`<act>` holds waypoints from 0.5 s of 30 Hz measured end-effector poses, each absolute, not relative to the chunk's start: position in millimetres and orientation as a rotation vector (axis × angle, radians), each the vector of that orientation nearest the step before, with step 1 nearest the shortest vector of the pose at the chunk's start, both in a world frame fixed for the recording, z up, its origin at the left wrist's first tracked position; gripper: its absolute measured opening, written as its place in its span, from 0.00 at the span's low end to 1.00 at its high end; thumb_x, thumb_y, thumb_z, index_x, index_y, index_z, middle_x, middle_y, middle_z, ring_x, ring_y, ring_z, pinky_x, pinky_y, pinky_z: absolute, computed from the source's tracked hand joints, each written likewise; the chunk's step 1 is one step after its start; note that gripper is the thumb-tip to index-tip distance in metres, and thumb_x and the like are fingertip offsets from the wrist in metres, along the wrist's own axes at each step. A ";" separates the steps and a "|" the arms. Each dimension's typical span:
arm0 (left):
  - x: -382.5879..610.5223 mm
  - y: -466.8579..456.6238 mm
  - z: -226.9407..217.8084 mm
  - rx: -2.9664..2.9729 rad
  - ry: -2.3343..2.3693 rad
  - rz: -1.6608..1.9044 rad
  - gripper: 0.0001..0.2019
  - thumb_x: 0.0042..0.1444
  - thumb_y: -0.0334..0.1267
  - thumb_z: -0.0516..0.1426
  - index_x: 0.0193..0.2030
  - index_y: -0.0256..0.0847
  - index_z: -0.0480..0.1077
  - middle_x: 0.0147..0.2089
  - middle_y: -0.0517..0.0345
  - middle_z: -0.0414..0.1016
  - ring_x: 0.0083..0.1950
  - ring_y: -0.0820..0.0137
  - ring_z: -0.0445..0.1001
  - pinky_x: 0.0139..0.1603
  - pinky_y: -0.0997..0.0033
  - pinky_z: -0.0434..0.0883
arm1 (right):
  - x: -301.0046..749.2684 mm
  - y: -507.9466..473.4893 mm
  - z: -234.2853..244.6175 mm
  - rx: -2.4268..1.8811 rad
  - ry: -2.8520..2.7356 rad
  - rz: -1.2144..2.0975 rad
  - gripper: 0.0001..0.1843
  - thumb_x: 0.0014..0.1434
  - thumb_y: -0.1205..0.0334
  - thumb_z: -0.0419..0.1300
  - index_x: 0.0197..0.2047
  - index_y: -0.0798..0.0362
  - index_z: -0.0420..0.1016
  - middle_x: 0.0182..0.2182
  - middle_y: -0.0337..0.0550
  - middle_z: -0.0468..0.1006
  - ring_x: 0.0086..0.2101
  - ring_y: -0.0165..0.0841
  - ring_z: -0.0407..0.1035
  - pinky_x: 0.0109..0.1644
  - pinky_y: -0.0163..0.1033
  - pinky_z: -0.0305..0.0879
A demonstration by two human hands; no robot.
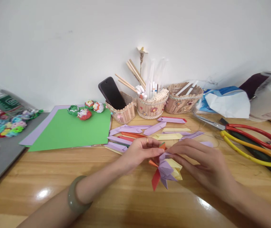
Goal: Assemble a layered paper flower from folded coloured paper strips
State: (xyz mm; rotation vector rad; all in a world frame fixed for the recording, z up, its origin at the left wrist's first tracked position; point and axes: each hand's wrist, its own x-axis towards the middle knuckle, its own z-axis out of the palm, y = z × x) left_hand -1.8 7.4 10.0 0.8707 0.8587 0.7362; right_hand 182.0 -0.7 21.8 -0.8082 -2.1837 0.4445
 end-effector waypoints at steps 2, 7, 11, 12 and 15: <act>-1.4 7.8 8.5 0.900 0.857 0.728 0.14 0.39 0.44 0.65 0.28 0.35 0.71 0.23 0.62 0.71 0.23 0.77 0.67 0.29 0.75 0.64 | 182.1 -1.5 22.7 -0.808 -2.194 0.455 0.08 0.56 0.74 0.57 0.37 0.53 0.72 0.30 0.40 0.76 0.31 0.28 0.70 0.33 0.32 0.67; -2.2 10.3 5.7 0.973 0.884 0.789 0.18 0.37 0.47 0.66 0.26 0.35 0.68 0.23 0.62 0.70 0.23 0.77 0.67 0.28 0.75 0.63 | 185.7 -3.5 24.5 -0.787 -2.245 0.382 0.10 0.56 0.76 0.56 0.39 0.54 0.72 0.31 0.42 0.76 0.31 0.29 0.69 0.33 0.33 0.66; -3.5 11.8 6.2 1.004 0.898 0.841 0.20 0.37 0.50 0.65 0.26 0.35 0.67 0.22 0.63 0.68 0.23 0.77 0.66 0.27 0.75 0.62 | 188.2 -5.7 23.9 -0.760 -2.266 0.279 0.09 0.56 0.75 0.56 0.39 0.55 0.71 0.31 0.43 0.76 0.32 0.29 0.69 0.34 0.33 0.66; -3.4 11.8 6.3 1.012 0.903 0.855 0.20 0.37 0.51 0.64 0.26 0.35 0.67 0.22 0.63 0.68 0.23 0.77 0.66 0.28 0.75 0.62 | 188.6 -6.1 23.5 -0.748 -2.275 0.240 0.08 0.57 0.75 0.56 0.39 0.55 0.71 0.31 0.43 0.76 0.32 0.29 0.69 0.35 0.33 0.66; -2.5 11.1 5.8 1.045 0.943 0.905 0.21 0.38 0.52 0.64 0.27 0.35 0.66 0.23 0.63 0.67 0.25 0.77 0.66 0.29 0.74 0.63 | 190.5 -7.1 22.0 -0.707 -2.317 0.110 0.08 0.57 0.74 0.56 0.40 0.56 0.71 0.31 0.44 0.76 0.32 0.31 0.68 0.36 0.35 0.66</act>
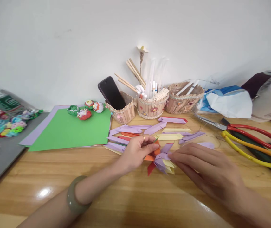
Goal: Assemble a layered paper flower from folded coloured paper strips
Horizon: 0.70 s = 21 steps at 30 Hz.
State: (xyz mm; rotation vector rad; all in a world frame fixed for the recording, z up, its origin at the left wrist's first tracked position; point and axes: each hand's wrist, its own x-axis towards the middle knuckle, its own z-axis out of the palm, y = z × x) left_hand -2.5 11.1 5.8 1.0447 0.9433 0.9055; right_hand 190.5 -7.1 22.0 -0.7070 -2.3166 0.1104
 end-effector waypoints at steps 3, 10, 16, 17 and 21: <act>-1.5 9.9 4.4 1.082 0.999 0.960 0.18 0.41 0.49 0.63 0.27 0.35 0.66 0.24 0.63 0.67 0.26 0.76 0.65 0.30 0.74 0.62 | 193.8 -8.2 20.1 -0.664 -2.355 0.034 0.11 0.56 0.75 0.56 0.42 0.57 0.70 0.32 0.45 0.76 0.32 0.32 0.69 0.37 0.37 0.67; -1.2 6.7 4.4 1.070 1.007 1.046 0.10 0.48 0.42 0.59 0.28 0.37 0.66 0.26 0.62 0.68 0.30 0.75 0.66 0.35 0.75 0.64 | 200.3 -9.6 17.5 -0.572 -2.466 -0.062 0.16 0.61 0.72 0.50 0.51 0.55 0.67 0.37 0.46 0.79 0.39 0.36 0.72 0.41 0.41 0.69; 3.3 2.9 3.0 0.960 0.975 1.108 0.12 0.47 0.43 0.61 0.29 0.37 0.65 0.32 0.60 0.70 0.34 0.75 0.68 0.39 0.74 0.66 | 201.1 -10.7 10.7 -0.489 -2.497 -0.271 0.19 0.63 0.73 0.43 0.50 0.54 0.70 0.37 0.46 0.80 0.43 0.36 0.72 0.41 0.42 0.69; 4.3 2.0 2.7 0.927 0.969 1.103 0.12 0.47 0.43 0.61 0.29 0.37 0.65 0.33 0.59 0.71 0.34 0.75 0.69 0.38 0.74 0.66 | 200.6 -11.2 10.4 -0.465 -2.505 -0.314 0.19 0.63 0.73 0.42 0.49 0.55 0.70 0.38 0.46 0.80 0.44 0.36 0.71 0.42 0.42 0.69; 6.9 -0.3 1.2 0.842 0.951 1.078 0.13 0.47 0.43 0.61 0.29 0.37 0.63 0.33 0.58 0.74 0.32 0.75 0.69 0.35 0.75 0.66 | 197.7 -13.7 13.8 -0.362 -2.517 -0.406 0.21 0.62 0.74 0.40 0.46 0.58 0.73 0.39 0.47 0.80 0.43 0.37 0.72 0.45 0.43 0.68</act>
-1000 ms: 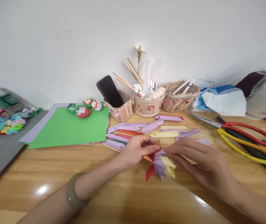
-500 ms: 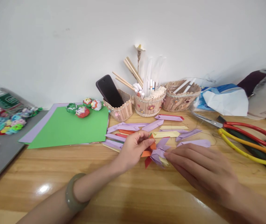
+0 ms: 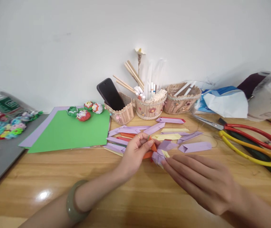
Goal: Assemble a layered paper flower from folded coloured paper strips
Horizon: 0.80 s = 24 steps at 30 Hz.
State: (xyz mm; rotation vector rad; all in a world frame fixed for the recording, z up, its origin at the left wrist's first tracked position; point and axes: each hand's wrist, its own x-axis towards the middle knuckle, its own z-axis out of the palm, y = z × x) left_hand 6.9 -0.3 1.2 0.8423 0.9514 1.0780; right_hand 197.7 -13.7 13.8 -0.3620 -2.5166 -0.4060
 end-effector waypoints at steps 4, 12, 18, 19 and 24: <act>5.9 1.2 -0.4 0.852 0.920 1.141 0.13 0.48 0.42 0.61 0.30 0.38 0.62 0.29 0.60 0.73 0.30 0.75 0.69 0.34 0.76 0.65 | 192.3 -14.9 21.1 -0.391 -2.446 -0.232 0.14 0.60 0.72 0.48 0.43 0.56 0.72 0.34 0.44 0.80 0.39 0.35 0.73 0.43 0.40 0.69; 7.4 -0.9 -0.1 0.828 0.906 1.108 0.14 0.47 0.44 0.62 0.32 0.37 0.64 0.31 0.60 0.71 0.30 0.76 0.67 0.34 0.76 0.64 | 178.1 -4.1 25.0 -1.074 -2.040 0.337 0.09 0.58 0.60 0.56 0.42 0.52 0.70 0.36 0.46 0.77 0.35 0.36 0.72 0.33 0.39 0.70; 7.6 -5.1 3.6 0.932 0.945 1.008 0.12 0.47 0.41 0.62 0.32 0.37 0.65 0.32 0.60 0.70 0.33 0.75 0.68 0.36 0.75 0.64 | 177.2 -5.5 21.4 -1.073 -2.019 0.584 0.06 0.57 0.64 0.57 0.38 0.51 0.73 0.32 0.42 0.79 0.31 0.32 0.73 0.33 0.36 0.70; 7.2 -5.3 4.4 0.983 0.960 1.008 0.11 0.47 0.40 0.61 0.33 0.38 0.65 0.31 0.60 0.70 0.33 0.75 0.68 0.35 0.75 0.64 | 177.4 -5.8 21.3 -1.080 -2.011 0.589 0.06 0.57 0.64 0.58 0.38 0.51 0.74 0.32 0.42 0.79 0.31 0.33 0.73 0.34 0.37 0.70; 6.4 -6.8 2.8 1.206 0.999 1.012 0.08 0.50 0.33 0.58 0.39 0.39 0.70 0.34 0.58 0.73 0.36 0.72 0.71 0.39 0.72 0.67 | 178.1 -5.6 21.6 -1.140 -2.016 0.549 0.07 0.56 0.64 0.58 0.37 0.52 0.76 0.33 0.43 0.81 0.32 0.34 0.75 0.34 0.37 0.71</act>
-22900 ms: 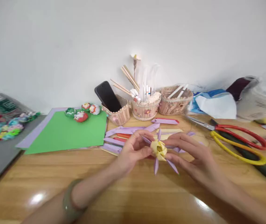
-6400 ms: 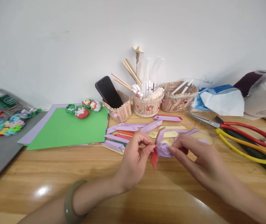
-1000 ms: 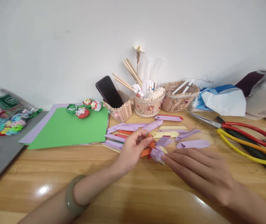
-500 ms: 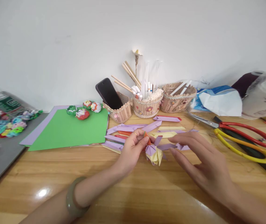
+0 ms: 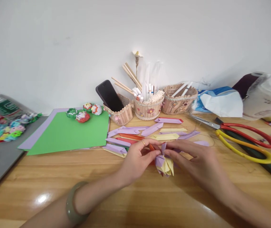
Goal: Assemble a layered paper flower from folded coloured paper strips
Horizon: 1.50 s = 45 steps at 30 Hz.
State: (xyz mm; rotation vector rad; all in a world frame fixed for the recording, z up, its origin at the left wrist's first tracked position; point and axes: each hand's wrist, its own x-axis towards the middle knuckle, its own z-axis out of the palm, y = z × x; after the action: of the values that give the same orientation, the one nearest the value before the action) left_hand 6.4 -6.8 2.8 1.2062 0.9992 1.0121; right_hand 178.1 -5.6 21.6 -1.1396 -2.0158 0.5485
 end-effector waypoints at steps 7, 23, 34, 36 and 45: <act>7.9 -10.9 1.7 1.372 1.130 1.098 0.06 0.49 0.34 0.59 0.35 0.40 0.75 0.37 0.53 0.78 0.39 0.67 0.74 0.43 0.66 0.70 | 180.0 -5.8 20.9 -1.174 -2.070 0.365 0.07 0.56 0.62 0.57 0.34 0.51 0.77 0.28 0.41 0.81 0.26 0.33 0.74 0.28 0.36 0.69; 4.7 -10.8 6.8 1.277 1.095 0.942 0.06 0.46 0.37 0.61 0.28 0.38 0.69 0.28 0.60 0.72 0.27 0.75 0.67 0.27 0.75 0.64 | 182.7 -6.1 26.7 -1.095 -2.122 0.636 0.09 0.57 0.60 0.57 0.26 0.53 0.72 0.22 0.38 0.74 0.23 0.28 0.67 0.24 0.32 0.61; 2.8 -2.3 4.7 1.201 0.891 0.872 0.10 0.48 0.39 0.60 0.29 0.38 0.63 0.30 0.62 0.67 0.31 0.76 0.65 0.32 0.76 0.63 | 183.8 -4.3 23.9 -1.078 -2.082 0.712 0.05 0.53 0.62 0.61 0.33 0.52 0.68 0.27 0.37 0.73 0.28 0.29 0.68 0.32 0.34 0.66; 3.1 -2.6 4.9 1.222 0.878 0.892 0.10 0.48 0.39 0.60 0.29 0.38 0.63 0.30 0.61 0.67 0.32 0.75 0.66 0.32 0.76 0.63 | 183.5 -5.7 25.1 -1.054 -2.111 0.712 0.03 0.54 0.64 0.60 0.33 0.52 0.69 0.27 0.37 0.73 0.28 0.29 0.68 0.31 0.33 0.65; 3.8 -8.0 8.1 1.317 0.864 0.853 0.06 0.48 0.36 0.59 0.30 0.38 0.65 0.30 0.61 0.66 0.31 0.75 0.65 0.32 0.76 0.64 | 180.4 -7.3 34.8 -1.130 -2.024 0.968 0.08 0.53 0.62 0.61 0.26 0.52 0.65 0.23 0.35 0.71 0.25 0.27 0.66 0.28 0.32 0.61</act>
State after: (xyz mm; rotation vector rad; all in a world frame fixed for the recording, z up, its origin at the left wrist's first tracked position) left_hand 3.8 -8.0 8.1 1.3167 0.8643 0.8527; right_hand 180.4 -7.3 34.8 -1.1298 -2.0239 0.9682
